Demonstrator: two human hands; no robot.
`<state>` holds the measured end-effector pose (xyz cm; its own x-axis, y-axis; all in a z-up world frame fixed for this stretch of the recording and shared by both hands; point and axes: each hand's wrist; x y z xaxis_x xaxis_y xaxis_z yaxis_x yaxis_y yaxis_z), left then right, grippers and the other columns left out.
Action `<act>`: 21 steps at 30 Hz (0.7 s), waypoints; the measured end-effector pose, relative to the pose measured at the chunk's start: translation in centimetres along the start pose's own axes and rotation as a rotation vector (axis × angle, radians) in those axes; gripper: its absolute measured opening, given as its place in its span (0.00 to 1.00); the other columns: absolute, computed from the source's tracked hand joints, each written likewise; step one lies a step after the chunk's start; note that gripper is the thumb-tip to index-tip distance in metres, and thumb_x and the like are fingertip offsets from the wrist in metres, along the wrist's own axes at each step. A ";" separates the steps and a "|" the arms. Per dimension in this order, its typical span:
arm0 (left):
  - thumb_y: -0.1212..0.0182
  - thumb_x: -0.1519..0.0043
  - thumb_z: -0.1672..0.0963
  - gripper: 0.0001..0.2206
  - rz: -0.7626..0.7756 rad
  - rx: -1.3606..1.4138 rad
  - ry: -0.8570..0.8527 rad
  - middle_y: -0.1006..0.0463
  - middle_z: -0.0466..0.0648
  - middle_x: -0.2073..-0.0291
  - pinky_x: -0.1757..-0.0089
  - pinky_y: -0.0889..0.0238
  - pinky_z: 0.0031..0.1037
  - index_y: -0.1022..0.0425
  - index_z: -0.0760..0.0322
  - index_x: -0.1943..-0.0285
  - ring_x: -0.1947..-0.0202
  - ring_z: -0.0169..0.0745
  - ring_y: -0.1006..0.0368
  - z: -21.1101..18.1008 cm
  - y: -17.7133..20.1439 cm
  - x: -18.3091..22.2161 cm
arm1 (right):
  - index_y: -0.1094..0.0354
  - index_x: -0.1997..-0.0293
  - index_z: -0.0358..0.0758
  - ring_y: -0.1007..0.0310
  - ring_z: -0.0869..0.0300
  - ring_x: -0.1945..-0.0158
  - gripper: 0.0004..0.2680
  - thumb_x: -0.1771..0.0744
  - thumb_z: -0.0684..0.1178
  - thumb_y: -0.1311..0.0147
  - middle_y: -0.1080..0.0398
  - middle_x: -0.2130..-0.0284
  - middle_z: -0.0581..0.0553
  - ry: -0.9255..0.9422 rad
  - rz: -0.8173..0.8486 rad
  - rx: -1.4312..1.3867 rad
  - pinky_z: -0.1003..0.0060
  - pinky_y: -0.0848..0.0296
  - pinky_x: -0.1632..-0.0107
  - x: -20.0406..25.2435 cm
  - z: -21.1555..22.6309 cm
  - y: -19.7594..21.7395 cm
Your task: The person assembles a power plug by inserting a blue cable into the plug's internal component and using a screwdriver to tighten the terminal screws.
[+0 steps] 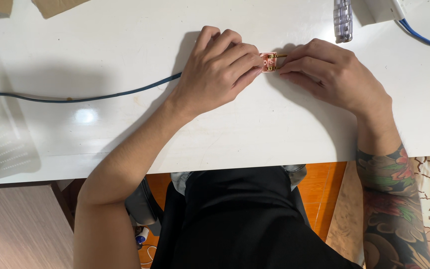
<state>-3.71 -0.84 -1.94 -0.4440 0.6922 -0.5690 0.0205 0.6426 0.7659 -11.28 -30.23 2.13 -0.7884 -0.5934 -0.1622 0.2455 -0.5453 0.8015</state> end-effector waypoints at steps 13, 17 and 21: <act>0.22 0.24 0.58 0.06 -0.039 0.020 0.000 0.15 0.37 0.53 0.51 0.39 0.37 0.16 0.56 0.52 0.55 0.43 0.29 -0.3 -0.4 0.0 | 0.17 0.39 0.23 0.17 0.43 0.41 0.07 0.25 0.33 0.32 0.19 0.42 0.30 -0.001 -0.039 -0.013 0.51 0.17 0.32 0.5 -0.3 -0.6; 0.20 0.24 0.56 0.07 -0.049 0.002 -0.011 0.15 0.36 0.54 0.52 0.40 0.35 0.15 0.56 0.51 0.56 0.42 0.29 -0.1 -0.2 -0.3 | 0.16 0.43 0.24 0.18 0.44 0.46 0.04 0.24 0.32 0.29 0.20 0.48 0.31 -0.022 -0.084 -0.025 0.52 0.17 0.39 0.6 -1.0 -0.4; 0.17 0.25 0.52 0.12 -0.014 -0.055 -0.006 0.15 0.33 0.55 0.50 0.39 0.32 0.19 0.55 0.50 0.55 0.39 0.28 -0.1 -0.3 0.1 | 0.15 0.43 0.29 0.18 0.44 0.45 0.04 0.24 0.34 0.30 0.19 0.48 0.35 -0.017 -0.025 0.008 0.50 0.21 0.39 0.9 -1.6 -0.3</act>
<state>-3.86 -1.02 -2.16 -0.4386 0.6852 -0.5815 -0.0351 0.6335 0.7730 -11.15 -31.51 0.88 -0.8040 -0.5691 -0.1726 0.2209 -0.5552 0.8018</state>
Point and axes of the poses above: each hand's wrist, its own x-axis away from the middle knuckle, its own y-axis out of the back of the hand, z = x × y
